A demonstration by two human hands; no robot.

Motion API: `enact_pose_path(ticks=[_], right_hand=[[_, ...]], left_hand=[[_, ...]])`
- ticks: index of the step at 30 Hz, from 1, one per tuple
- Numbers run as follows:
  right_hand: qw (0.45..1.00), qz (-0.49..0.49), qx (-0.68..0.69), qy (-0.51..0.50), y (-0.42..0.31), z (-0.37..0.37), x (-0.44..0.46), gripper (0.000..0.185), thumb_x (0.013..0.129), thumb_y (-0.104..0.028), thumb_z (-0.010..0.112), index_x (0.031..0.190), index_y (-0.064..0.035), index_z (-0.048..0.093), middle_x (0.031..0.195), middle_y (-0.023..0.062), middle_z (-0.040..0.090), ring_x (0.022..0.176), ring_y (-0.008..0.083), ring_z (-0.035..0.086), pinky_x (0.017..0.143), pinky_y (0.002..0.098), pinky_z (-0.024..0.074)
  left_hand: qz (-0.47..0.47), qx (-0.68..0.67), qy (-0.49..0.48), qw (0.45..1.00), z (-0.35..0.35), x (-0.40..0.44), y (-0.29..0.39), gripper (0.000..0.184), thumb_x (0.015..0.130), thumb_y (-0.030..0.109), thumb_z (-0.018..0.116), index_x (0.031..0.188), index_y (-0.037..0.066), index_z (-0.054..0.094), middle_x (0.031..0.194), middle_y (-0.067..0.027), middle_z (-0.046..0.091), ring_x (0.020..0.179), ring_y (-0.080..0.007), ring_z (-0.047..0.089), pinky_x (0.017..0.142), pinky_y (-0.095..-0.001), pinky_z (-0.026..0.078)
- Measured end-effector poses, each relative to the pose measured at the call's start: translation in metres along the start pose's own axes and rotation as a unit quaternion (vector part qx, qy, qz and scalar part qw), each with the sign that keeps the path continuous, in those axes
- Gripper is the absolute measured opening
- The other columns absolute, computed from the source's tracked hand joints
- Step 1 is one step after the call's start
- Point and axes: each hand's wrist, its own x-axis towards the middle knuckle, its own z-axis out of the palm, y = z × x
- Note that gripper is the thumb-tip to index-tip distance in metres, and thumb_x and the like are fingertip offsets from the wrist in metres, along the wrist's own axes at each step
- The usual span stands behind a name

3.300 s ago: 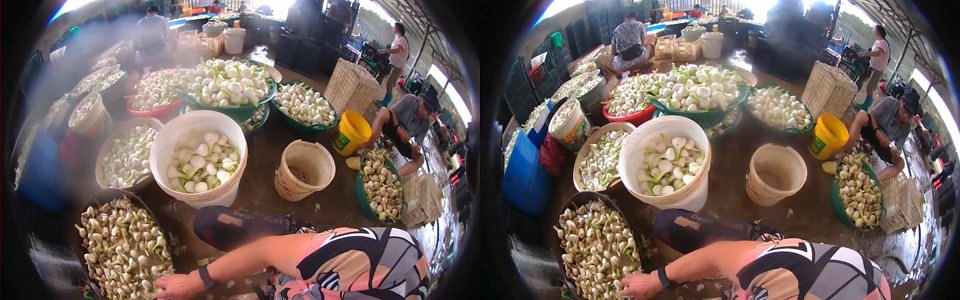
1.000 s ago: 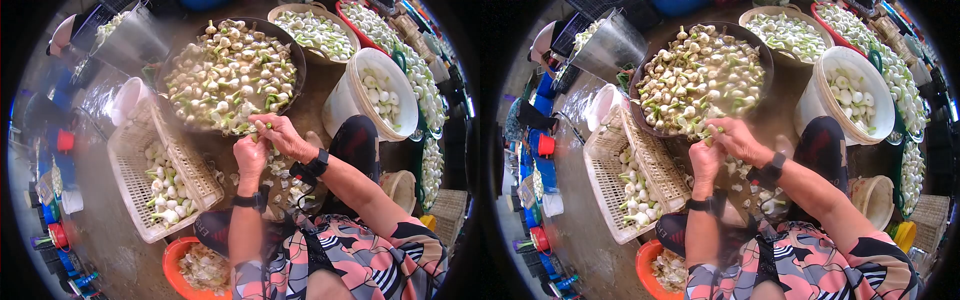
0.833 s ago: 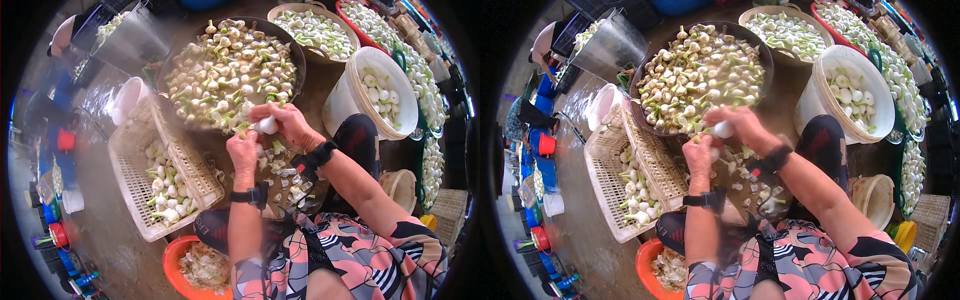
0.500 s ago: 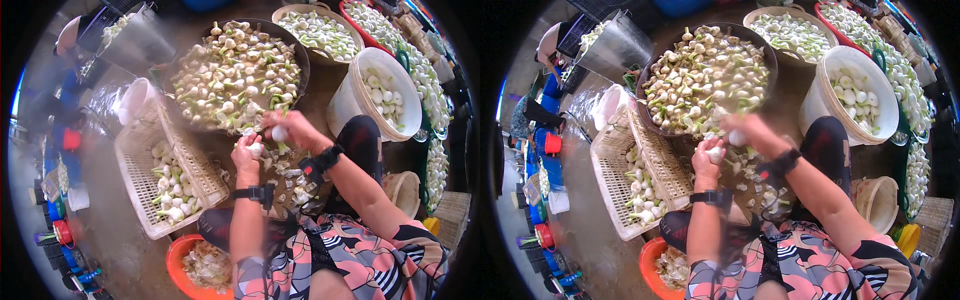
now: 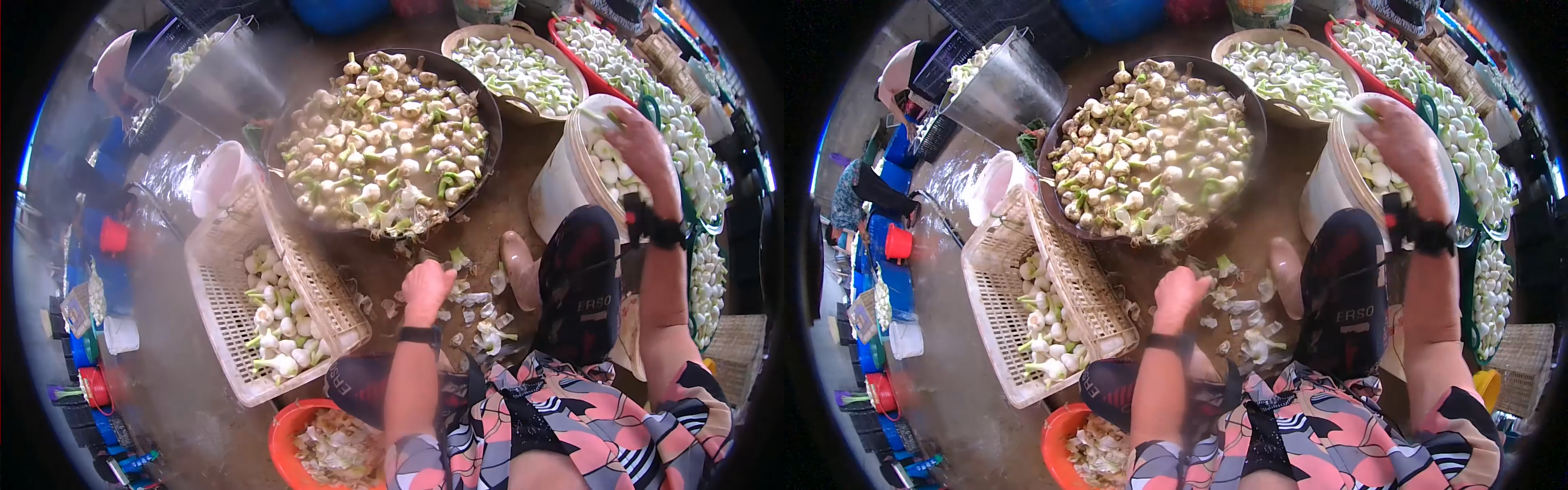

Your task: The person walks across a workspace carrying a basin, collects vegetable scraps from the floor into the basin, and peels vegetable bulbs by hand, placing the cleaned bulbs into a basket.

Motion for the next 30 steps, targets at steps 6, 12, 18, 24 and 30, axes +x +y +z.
enact_pose_path(ticks=[6,12,18,24,30], right_hand=[[0.986,-0.140,0.080,-0.040,-0.057,0.034,0.023,0.044,0.078,-0.029,0.063,0.113,-0.0040,0.058,0.108,0.0183,0.061,0.100,0.0317,0.058,0.088,0.0374,0.0449],[0.906,-0.252,0.176,-0.291,-0.179,0.277,0.089,0.046,0.066,-0.003,0.055,0.112,-0.0056,0.060,0.096,0.0195,0.064,0.094,0.0328,0.060,0.082,0.0391,0.0476],[0.902,-0.251,0.125,-0.328,-0.182,0.380,0.084,0.050,0.060,-0.002,0.061,0.110,-0.0043,0.057,0.103,0.0180,0.057,0.099,0.0376,0.055,0.082,0.0404,0.0469],[0.868,-0.162,0.229,-0.410,-0.188,0.301,0.085,0.046,0.061,-0.016,0.066,0.105,-0.0049,0.059,0.086,0.0188,0.063,0.082,0.0338,0.061,0.072,0.0393,0.0496],[0.872,-0.276,0.147,-0.377,-0.220,0.227,-0.015,0.034,0.070,-0.028,0.064,0.088,0.0005,0.057,0.082,0.0209,0.062,0.081,0.0382,0.060,0.072,0.0435,0.0487]], left_hand=[[0.053,-0.076,0.093,0.991,0.003,0.008,0.002,0.017,0.074,0.012,0.052,0.081,0.007,0.067,0.084,-0.0209,0.064,0.079,-0.0391,0.061,0.072,-0.0468,0.049],[-0.011,-0.216,0.028,0.976,0.006,0.023,-0.013,0.022,0.077,0.023,0.056,0.077,0.002,0.065,0.058,-0.0116,0.062,0.048,-0.0179,0.061,0.056,-0.0305,0.050],[-0.101,-0.631,0.071,0.766,0.001,0.026,-0.014,0.016,0.088,0.013,0.056,0.076,0.002,0.058,0.062,-0.0058,0.060,0.050,-0.0131,0.058,0.049,-0.0227,0.045],[-0.101,-0.703,0.164,0.684,-0.009,0.035,-0.020,0.031,0.091,0.014,0.054,0.119,0.003,0.048,0.109,-0.0048,0.056,0.097,-0.0132,0.055,0.077,-0.0248,0.045],[0.007,-0.731,0.283,0.621,-0.008,0.046,-0.025,0.032,0.086,0.000,0.052,0.117,-0.003,0.044,0.111,-0.0126,0.056,0.097,-0.0180,0.056,0.084,-0.0317,0.047]])
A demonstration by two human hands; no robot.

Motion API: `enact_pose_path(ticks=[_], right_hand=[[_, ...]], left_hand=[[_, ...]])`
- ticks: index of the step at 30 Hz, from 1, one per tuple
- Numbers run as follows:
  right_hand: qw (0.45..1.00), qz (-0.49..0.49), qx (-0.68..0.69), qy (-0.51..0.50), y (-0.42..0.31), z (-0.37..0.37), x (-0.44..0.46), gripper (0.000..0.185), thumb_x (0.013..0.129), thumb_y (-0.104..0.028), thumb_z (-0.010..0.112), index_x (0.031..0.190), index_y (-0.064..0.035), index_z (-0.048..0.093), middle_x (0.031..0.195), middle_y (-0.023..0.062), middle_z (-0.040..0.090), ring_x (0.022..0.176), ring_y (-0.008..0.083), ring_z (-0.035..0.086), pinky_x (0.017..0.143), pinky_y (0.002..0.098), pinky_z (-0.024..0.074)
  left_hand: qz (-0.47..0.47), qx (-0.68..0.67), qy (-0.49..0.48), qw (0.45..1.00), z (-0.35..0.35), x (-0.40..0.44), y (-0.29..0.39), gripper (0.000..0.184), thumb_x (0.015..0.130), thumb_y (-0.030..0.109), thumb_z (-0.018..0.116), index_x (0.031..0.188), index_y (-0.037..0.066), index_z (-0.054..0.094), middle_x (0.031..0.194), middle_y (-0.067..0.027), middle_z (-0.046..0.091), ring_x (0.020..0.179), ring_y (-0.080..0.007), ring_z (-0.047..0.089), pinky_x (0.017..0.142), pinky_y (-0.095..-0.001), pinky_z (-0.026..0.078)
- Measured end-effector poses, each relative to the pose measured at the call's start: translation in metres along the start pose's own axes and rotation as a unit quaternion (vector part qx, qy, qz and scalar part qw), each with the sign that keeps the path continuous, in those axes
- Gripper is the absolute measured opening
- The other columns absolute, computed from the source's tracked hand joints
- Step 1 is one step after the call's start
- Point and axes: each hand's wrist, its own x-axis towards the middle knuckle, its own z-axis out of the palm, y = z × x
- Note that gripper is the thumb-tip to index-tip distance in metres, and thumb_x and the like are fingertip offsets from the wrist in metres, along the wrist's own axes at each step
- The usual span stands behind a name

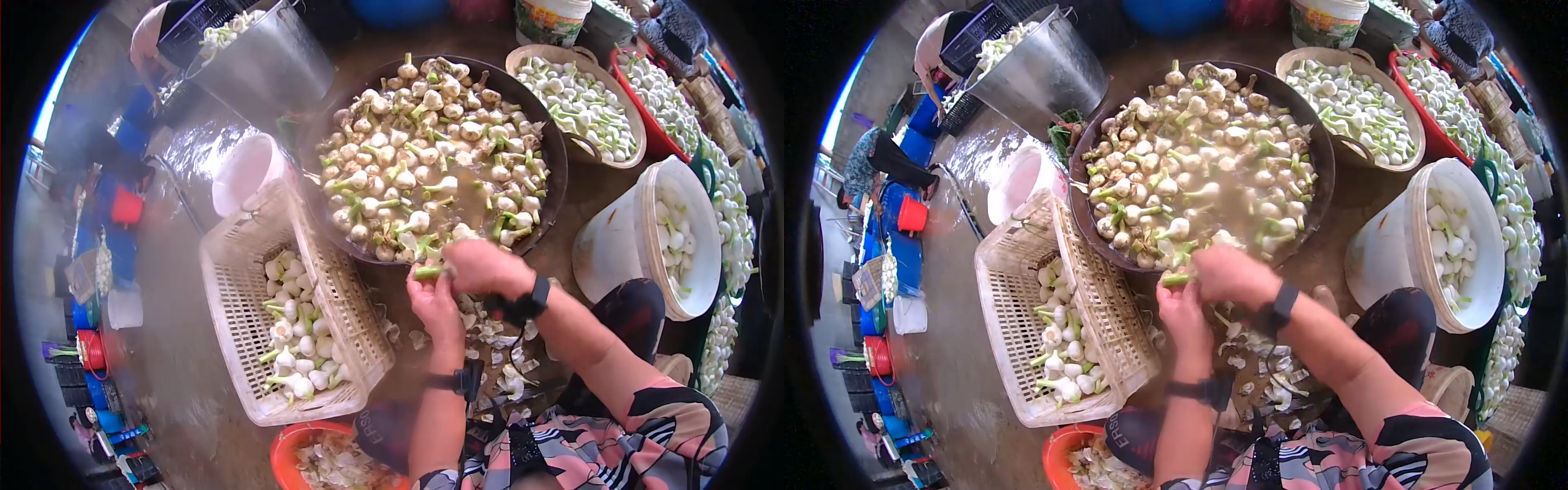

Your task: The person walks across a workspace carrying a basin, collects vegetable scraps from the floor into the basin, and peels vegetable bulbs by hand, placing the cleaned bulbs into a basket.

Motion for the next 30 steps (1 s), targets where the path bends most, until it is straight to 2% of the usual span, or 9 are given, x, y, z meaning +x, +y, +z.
enact_pose_path(ticks=[8,16,17,20,22,24,25,28,30], right_hand=[[0.929,-0.146,0.112,0.320,-0.023,0.033,-0.072,0.062,0.065,-0.018,0.076,0.117,0.0004,0.048,0.107,0.0208,0.056,0.096,0.0381,0.055,0.083,0.0413,0.0462],[0.922,-0.188,0.002,0.338,-0.019,0.031,-0.091,0.067,0.069,-0.020,0.073,0.124,0.0008,0.041,0.111,0.0195,0.052,0.094,0.0402,0.054,0.077,0.0438,0.0472],[0.918,-0.176,0.001,0.356,-0.019,0.032,-0.093,0.064,0.071,-0.021,0.073,0.123,0.0015,0.043,0.105,0.0197,0.056,0.089,0.0337,0.058,0.074,0.0401,0.0481],[0.928,-0.091,0.277,0.233,-0.016,0.023,-0.098,0.059,0.073,-0.020,0.072,0.121,0.0023,0.047,0.096,0.0162,0.062,0.081,0.0229,0.060,0.070,0.0345,0.0485],[0.837,0.002,0.543,0.069,0.000,0.019,-0.086,0.049,0.081,-0.031,0.064,0.117,-0.0004,0.052,0.089,0.0086,0.064,0.075,0.0120,0.059,0.067,0.0258,0.0480],[0.657,0.114,0.742,-0.073,0.010,0.013,-0.080,0.041,0.088,-0.039,0.053,0.106,-0.0019,0.059,0.086,0.0097,0.064,0.067,0.0121,0.058,0.062,0.0248,0.0475],[0.669,0.148,0.726,-0.062,0.007,0.008,-0.079,0.045,0.093,-0.040,0.042,0.103,-0.0005,0.060,0.086,0.0115,0.065,0.064,0.0169,0.060,0.061,0.0264,0.0490],[0.899,0.050,0.422,0.107,0.018,0.017,-0.072,0.047,0.092,-0.039,0.044,0.112,0.0024,0.054,0.089,0.0149,0.065,0.073,0.0277,0.064,0.068,0.0313,0.0510],[0.923,-0.035,0.286,0.257,0.014,0.019,-0.076,0.050,0.089,-0.037,0.052,0.115,0.0052,0.052,0.085,0.0139,0.065,0.081,0.0289,0.062,0.074,0.0346,0.0498]], left_hand=[[-0.146,-0.164,0.032,0.975,-0.018,-0.009,0.011,0.022,0.076,-0.008,0.048,0.098,-0.005,0.047,0.096,-0.0152,0.057,0.086,-0.0243,0.061,0.073,-0.0367,0.054],[-0.163,-0.108,-0.028,0.980,-0.013,-0.009,0.023,0.024,0.070,-0.010,0.043,0.092,-0.010,0.052,0.090,-0.0163,0.058,0.081,-0.0265,0.061,0.072,-0.0365,0.054],[-0.161,-0.123,-0.039,0.978,-0.012,-0.012,0.028,0.026,0.069,-0.012,0.043,0.093,-0.008,0.053,0.089,-0.0142,0.059,0.077,-0.0239,0.061,0.068,-0.0335,0.053],[-0.110,-0.089,0.033,0.989,-0.008,-0.016,0.022,0.027,0.070,-0.014,0.045,0.093,-0.003,0.056,0.086,-0.0108,0.059,0.071,-0.0214,0.060,0.067,-0.0336,0.053],[-0.034,-0.037,0.032,0.998,-0.008,-0.013,0.015,0.024,0.070,-0.014,0.047,0.088,-0.002,0.057,0.080,-0.0078,0.060,0.069,-0.0179,0.060,0.066,-0.0300,0.051],[0.016,0.024,0.033,0.999,-0.006,-0.012,0.012,0.022,0.070,-0.013,0.048,0.085,-0.001,0.058,0.077,-0.0061,0.060,0.068,-0.0163,0.059,0.065,-0.0279,0.050],[-0.011,0.005,0.016,1.000,-0.007,-0.014,0.013,0.022,0.069,-0.013,0.049,0.082,0.000,0.059,0.075,-0.0048,0.059,0.067,-0.0145,0.057,0.063,-0.0259,0.049],[-0.110,-0.013,-0.002,0.994,-0.013,-0.020,0.015,0.013,0.073,-0.010,0.052,0.079,-0.001,0.059,0.070,-0.0022,0.057,0.063,-0.0103,0.055,0.056,-0.0220,0.044],[-0.130,-0.031,-0.028,0.991,-0.005,-0.016,0.014,0.014,0.073,-0.010,0.052,0.079,0.000,0.060,0.070,-0.0017,0.057,0.059,-0.0099,0.053,0.052,-0.0222,0.042]])
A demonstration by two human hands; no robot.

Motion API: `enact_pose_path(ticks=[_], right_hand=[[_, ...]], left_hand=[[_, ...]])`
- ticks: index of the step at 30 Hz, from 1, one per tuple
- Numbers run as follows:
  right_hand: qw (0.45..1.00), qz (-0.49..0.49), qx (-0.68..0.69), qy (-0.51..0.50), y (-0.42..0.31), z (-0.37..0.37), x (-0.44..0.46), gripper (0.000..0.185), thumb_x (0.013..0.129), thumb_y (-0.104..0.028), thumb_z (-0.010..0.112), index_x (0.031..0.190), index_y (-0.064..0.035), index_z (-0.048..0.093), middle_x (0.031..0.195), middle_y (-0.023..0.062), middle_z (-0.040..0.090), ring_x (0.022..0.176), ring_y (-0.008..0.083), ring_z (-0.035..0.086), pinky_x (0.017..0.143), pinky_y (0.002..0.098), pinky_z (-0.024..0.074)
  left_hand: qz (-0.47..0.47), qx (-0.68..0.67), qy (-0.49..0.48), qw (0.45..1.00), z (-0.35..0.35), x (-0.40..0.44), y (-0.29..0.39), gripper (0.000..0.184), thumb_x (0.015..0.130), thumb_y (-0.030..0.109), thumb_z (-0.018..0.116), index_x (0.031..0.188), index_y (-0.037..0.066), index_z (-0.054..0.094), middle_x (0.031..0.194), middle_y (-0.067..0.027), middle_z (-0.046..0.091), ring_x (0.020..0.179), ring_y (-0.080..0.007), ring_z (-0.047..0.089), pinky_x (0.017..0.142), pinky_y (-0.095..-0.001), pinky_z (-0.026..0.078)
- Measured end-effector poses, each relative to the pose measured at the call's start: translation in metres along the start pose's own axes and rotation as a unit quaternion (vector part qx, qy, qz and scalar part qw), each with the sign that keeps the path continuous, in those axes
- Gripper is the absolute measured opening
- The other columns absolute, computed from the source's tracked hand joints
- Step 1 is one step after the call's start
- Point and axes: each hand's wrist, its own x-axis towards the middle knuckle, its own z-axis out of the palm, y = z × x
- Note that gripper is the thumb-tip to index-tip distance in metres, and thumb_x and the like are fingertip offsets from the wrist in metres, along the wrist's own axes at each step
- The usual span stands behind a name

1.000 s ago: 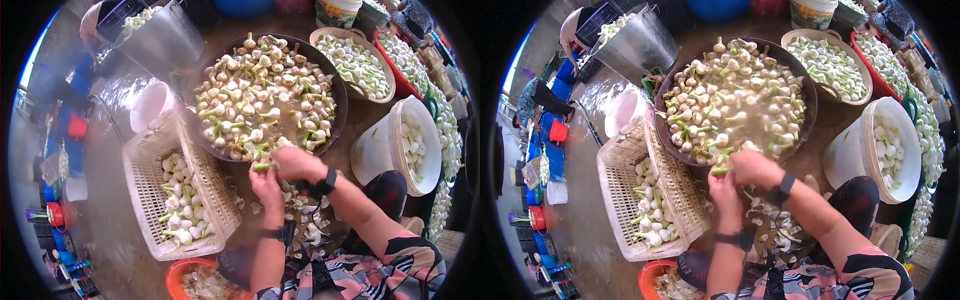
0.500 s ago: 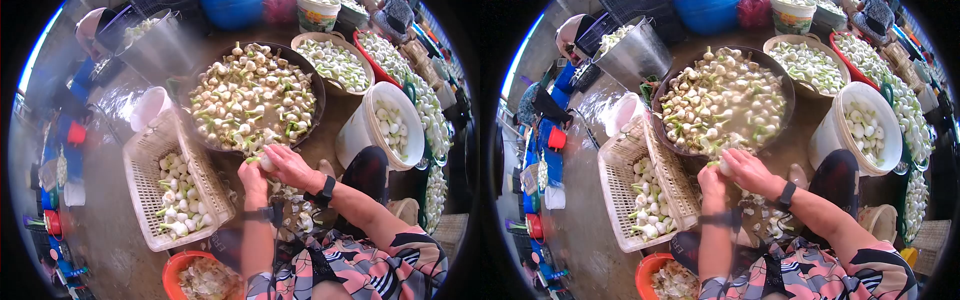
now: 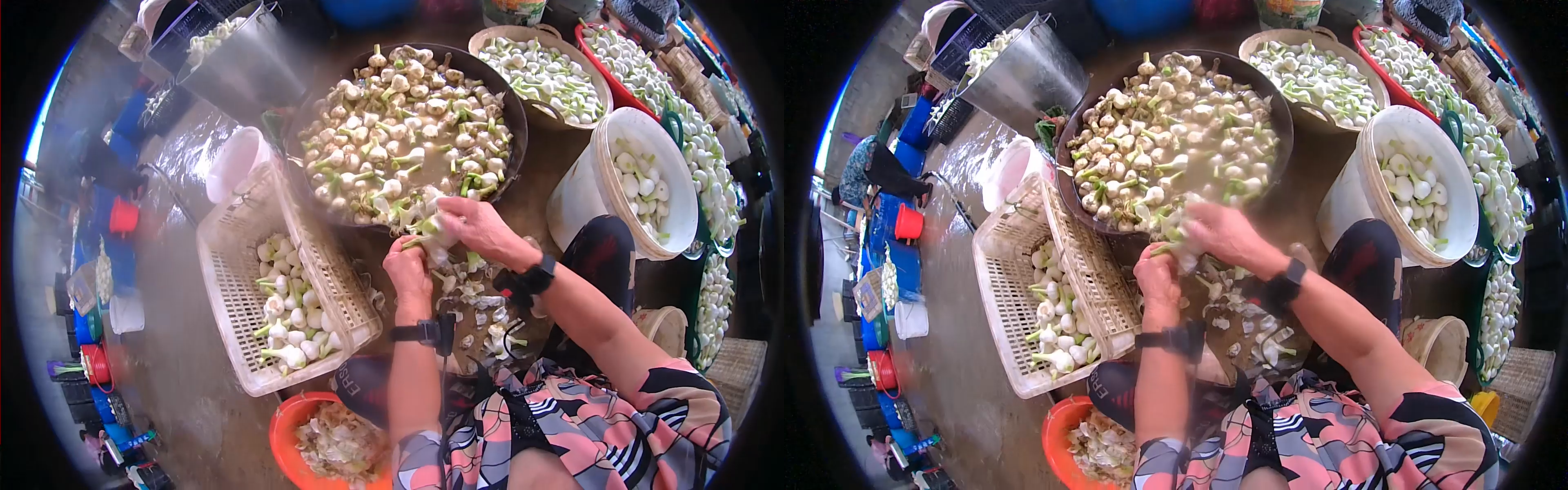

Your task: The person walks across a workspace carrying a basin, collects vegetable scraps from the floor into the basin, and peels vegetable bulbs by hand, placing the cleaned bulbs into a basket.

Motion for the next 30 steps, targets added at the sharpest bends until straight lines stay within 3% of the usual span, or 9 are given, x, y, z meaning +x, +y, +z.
enact_pose_path(ticks=[4,7,12,16,17,21,26,28,30], right_hand=[[0.995,-0.059,-0.038,0.070,0.002,0.010,-0.005,0.036,0.090,-0.030,0.054,0.106,0.0020,0.060,0.085,0.0085,0.064,0.078,0.0193,0.063,0.073,0.0294,0.0507],[0.866,0.299,0.397,0.052,0.007,0.002,0.003,0.035,0.089,-0.035,0.056,0.100,-0.0024,0.063,0.085,0.0066,0.063,0.073,0.0158,0.064,0.065,0.0304,0.0540],[0.841,0.224,0.467,0.159,0.054,-0.014,-0.005,0.032,0.093,-0.033,0.050,0.096,-0.0038,0.062,0.082,0.0047,0.063,0.072,0.0129,0.061,0.065,0.0301,0.0505],[0.914,0.201,0.353,-0.019,0.025,0.023,-0.004,0.033,0.095,-0.033,0.045,0.090,-0.0035,0.061,0.075,0.0024,0.060,0.068,0.0092,0.055,0.064,0.0268,0.0456],[0.950,0.108,0.290,0.037,0.029,0.043,-0.006,0.037,0.095,-0.034,0.045,0.087,-0.0024,0.061,0.075,0.0031,0.060,0.070,0.0103,0.056,0.068,0.0271,0.0468],[0.879,0.240,0.380,0.160,0.051,0.043,0.003,0.039,0.094,-0.037,0.045,0.085,-0.0021,0.059,0.080,0.0052,0.062,0.074,0.0161,0.059,0.071,0.0300,0.0486],[0.975,0.207,0.057,-0.058,-0.019,0.000,-0.018,0.042,0.088,-0.037,0.052,0.106,0.0008,0.058,0.099,0.0106,0.062,0.092,0.0211,0.058,0.078,0.0328,0.0475],[0.977,0.014,-0.206,-0.048,-0.045,0.005,-0.043,0.051,0.081,-0.036,0.058,0.114,0.0023,0.053,0.116,0.0227,0.051,0.109,0.0359,0.050,0.091,0.0387,0.0416],[0.992,0.047,-0.102,-0.061,-0.044,0.021,-0.045,0.054,0.078,-0.037,0.062,0.115,0.0011,0.052,0.122,0.0229,0.046,0.110,0.0363,0.049,0.092,0.0388,0.0411]], left_hand=[[-0.048,0.036,-0.021,0.998,0.007,-0.003,-0.001,0.021,0.069,-0.012,0.050,0.080,0.002,0.061,0.067,-0.0014,0.056,0.050,-0.0108,0.049,0.043,-0.0235,0.038],[-0.052,0.022,0.043,0.997,-0.001,0.005,-0.011,0.025,0.064,-0.013,0.045,0.078,0.003,0.059,0.065,-0.0028,0.055,0.049,-0.0124,0.049,0.041,-0.0237,0.037],[-0.080,-0.047,0.161,0.983,-0.008,0.007,-0.011,0.016,0.072,-0.006,0.047,0.082,0.002,0.057,0.071,-0.0060,0.057,0.059,-0.0182,0.057,0.051,-0.0286,0.046],[-0.046,-0.070,-0.071,0.994,-0.009,0.016,-0.044,0.014,0.084,0.007,0.045,0.085,0.000,0.057,0.075,-0.0096,0.058,0.066,-0.0217,0.059,0.062,-0.0354,0.052],[-0.068,-0.114,-0.041,0.990,-0.001,0.005,-0.038,0.013,0.083,0.005,0.045,0.082,-0.001,0.056,0.073,-0.0093,0.057,0.066,-0.0219,0.059,0.061,-0.0355,0.051],[-0.105,-0.153,0.014,0.983,-0.002,0.013,-0.049,0.012,0.082,0.005,0.044,0.075,0.001,0.053,0.070,-0.0092,0.055,0.062,-0.0210,0.056,0.061,-0.0342,0.049],[-0.052,-0.163,0.090,0.981,-0.007,0.011,-0.032,0.009,0.083,0.005,0.045,0.077,0.002,0.051,0.070,-0.0071,0.053,0.062,-0.0195,0.055,0.060,-0.0347,0.049],[0.016,-0.103,0.136,0.985,-0.005,0.006,-0.031,0.009,0.083,0.005,0.045,0.077,0.002,0.051,0.071,-0.0067,0.053,0.062,-0.0183,0.054,0.059,-0.0336,0.049],[0.004,-0.113,0.098,0.989,-0.004,-0.001,-0.028,0.009,0.083,0.004,0.045,0.078,0.002,0.053,0.072,-0.0065,0.054,0.062,-0.0169,0.054,0.058,-0.0315,0.049]])
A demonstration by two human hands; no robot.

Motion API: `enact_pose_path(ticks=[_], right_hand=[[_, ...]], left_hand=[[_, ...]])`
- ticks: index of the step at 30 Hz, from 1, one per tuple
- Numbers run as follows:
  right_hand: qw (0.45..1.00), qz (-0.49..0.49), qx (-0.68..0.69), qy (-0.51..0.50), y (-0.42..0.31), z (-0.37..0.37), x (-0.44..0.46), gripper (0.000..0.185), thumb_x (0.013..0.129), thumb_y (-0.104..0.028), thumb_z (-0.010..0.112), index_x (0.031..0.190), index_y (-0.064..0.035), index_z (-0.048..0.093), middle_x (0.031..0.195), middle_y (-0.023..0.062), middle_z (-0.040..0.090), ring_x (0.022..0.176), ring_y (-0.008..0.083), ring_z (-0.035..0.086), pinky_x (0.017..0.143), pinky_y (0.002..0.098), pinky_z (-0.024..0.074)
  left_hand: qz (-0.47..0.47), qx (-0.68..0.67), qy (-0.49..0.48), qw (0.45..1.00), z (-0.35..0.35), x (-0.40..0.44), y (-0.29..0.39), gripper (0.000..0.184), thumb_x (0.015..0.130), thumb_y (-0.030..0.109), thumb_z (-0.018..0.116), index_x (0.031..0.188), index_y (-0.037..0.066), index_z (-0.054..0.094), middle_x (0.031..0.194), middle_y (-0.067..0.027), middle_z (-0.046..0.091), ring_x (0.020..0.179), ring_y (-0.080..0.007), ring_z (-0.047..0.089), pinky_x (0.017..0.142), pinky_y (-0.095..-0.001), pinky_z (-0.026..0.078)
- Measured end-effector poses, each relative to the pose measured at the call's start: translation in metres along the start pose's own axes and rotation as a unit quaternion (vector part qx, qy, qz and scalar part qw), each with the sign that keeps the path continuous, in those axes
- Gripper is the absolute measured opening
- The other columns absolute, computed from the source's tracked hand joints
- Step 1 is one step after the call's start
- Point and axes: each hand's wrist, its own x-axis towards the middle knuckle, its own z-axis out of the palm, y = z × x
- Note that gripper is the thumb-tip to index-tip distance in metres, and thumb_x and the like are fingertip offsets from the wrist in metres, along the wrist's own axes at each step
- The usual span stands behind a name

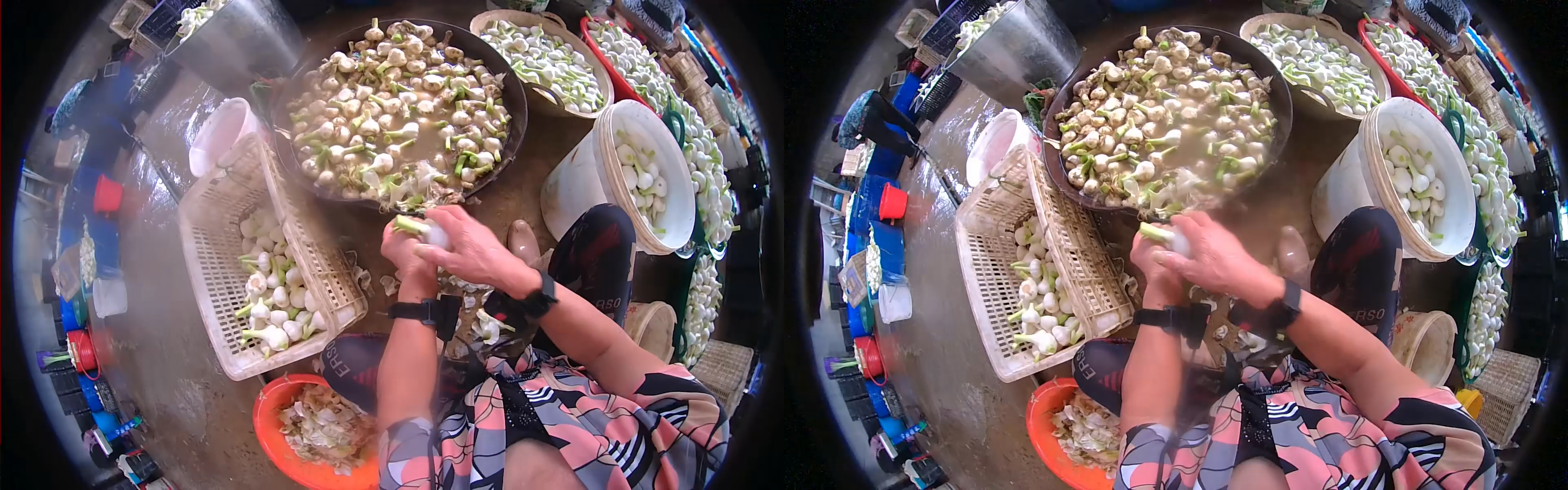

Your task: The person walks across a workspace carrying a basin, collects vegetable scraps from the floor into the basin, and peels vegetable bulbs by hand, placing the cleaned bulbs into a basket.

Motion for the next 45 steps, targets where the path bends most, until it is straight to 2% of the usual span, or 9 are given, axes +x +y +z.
enact_pose_path(ticks=[8,11,14,17,18,20,24,27,45], right_hand=[[0.996,-0.068,-0.016,-0.048,0.051,-0.033,0.029,0.030,0.068,-0.023,0.074,0.089,-0.0042,0.063,0.086,0.0092,0.059,0.082,0.0234,0.058,0.076,0.0332,0.0476],[0.920,0.222,0.324,0.003,0.052,-0.021,0.037,0.024,0.075,-0.018,0.067,0.092,-0.0026,0.065,0.094,0.0075,0.062,0.085,0.0179,0.058,0.073,0.0312,0.0483],[0.783,0.068,0.618,0.023,0.028,-0.015,0.038,0.025,0.086,-0.015,0.053,0.103,0.0010,0.063,0.102,0.0082,0.061,0.093,0.0166,0.059,0.081,0.0300,0.0472],[0.855,0.024,0.517,0.017,0.029,-0.047,0.029,0.038,0.083,-0.021,0.054,0.112,0.0020,0.059,0.108,0.0088,0.060,0.100,0.0173,0.057,0.088,0.0310,0.0440],[0.890,-0.022,0.456,0.008,0.030,-0.050,0.027,0.042,0.081,-0.023,0.056,0.114,0.0021,0.058,0.110,0.0091,0.060,0.102,0.0171,0.056,0.089,0.0305,0.0431],[0.945,0.024,0.327,-0.020,0.022,-0.056,0.010,0.048,0.078,-0.023,0.057,0.118,0.0023,0.056,0.114,0.0089,0.059,0.104,0.0164,0.054,0.091,0.0293,0.0408],[0.939,0.013,0.341,-0.041,0.017,-0.031,0.014,0.043,0.081,-0.027,0.060,0.115,-0.0006,0.058,0.109,0.0112,0.061,0.097,0.0157,0.057,0.085,0.0296,0.0435],[0.995,0.026,-0.020,0.095,0.010,-0.022,0.018,0.037,0.085,-0.032,0.058,0.103,-0.0009,0.062,0.091,0.0158,0.064,0.082,0.0168,0.061,0.073,0.0306,0.0466],[0.926,0.193,0.289,0.149,0.038,-0.048,0.023,0.025,0.089,-0.027,0.053,0.094,-0.0074,0.067,0.072,-0.0001,0.058,0.061,0.0069,0.053,0.053,0.0234,0.0441]], left_hand=[[-0.078,-0.030,-0.025,0.996,0.020,-0.004,-0.006,0.019,0.069,-0.008,0.041,0.078,0.003,0.054,0.071,-0.0094,0.056,0.063,-0.0208,0.055,0.059,-0.0312,0.048],[-0.058,-0.025,0.018,0.998,0.011,0.008,-0.002,0.018,0.068,-0.006,0.042,0.076,0.004,0.053,0.070,-0.0073,0.054,0.062,-0.0208,0.055,0.058,-0.0329,0.048],[-0.030,-0.080,0.017,0.996,-0.050,0.043,0.031,0.013,0.069,-0.001,0.045,0.069,0.008,0.054,0.069,-0.0059,0.053,0.059,-0.0195,0.052,0.056,-0.0338,0.048],[-0.033,0.264,-0.058,0.962,-0.003,-0.018,0.049,0.014,0.078,0.012,0.058,0.083,-0.001,0.061,0.079,-0.0086,0.060,0.072,-0.0144,0.057,0.067,-0.0296,0.049],[0.234,0.387,-0.123,0.883,-0.019,0.005,-0.007,0.030,0.081,0.025,0.060,0.100,0.001,0.062,0.093,-0.0119,0.062,0.080,-0.0209,0.062,0.062,-0.0342,0.050],[-0.021,0.246,-0.157,0.956,0.014,-0.058,0.028,0.031,0.084,0.027,0.061,0.104,0.002,0.063,0.094,-0.0094,0.064,0.074,-0.0166,0.063,0.057,-0.0273,0.050],[-0.120,0.236,-0.252,0.931,0.010,-0.050,0.038,0.024,0.086,0.024,0.060,0.098,0.003,0.064,0.083,-0.0037,0.065,0.067,-0.0104,0.062,0.055,-0.0217,0.050],[-0.129,0.203,-0.242,0.940,0.002,-0.047,0.036,0.022,0.087,0.023,0.060,0.094,0.003,0.065,0.078,-0.0021,0.065,0.066,-0.0085,0.062,0.056,-0.0214,0.051],[0.246,0.331,-0.226,0.883,0.032,-0.054,0.018,0.026,0.088,0.024,0.058,0.091,-0.001,0.064,0.068,-0.0022,0.063,0.060,-0.0065,0.054,0.055,-0.0249,0.045]])
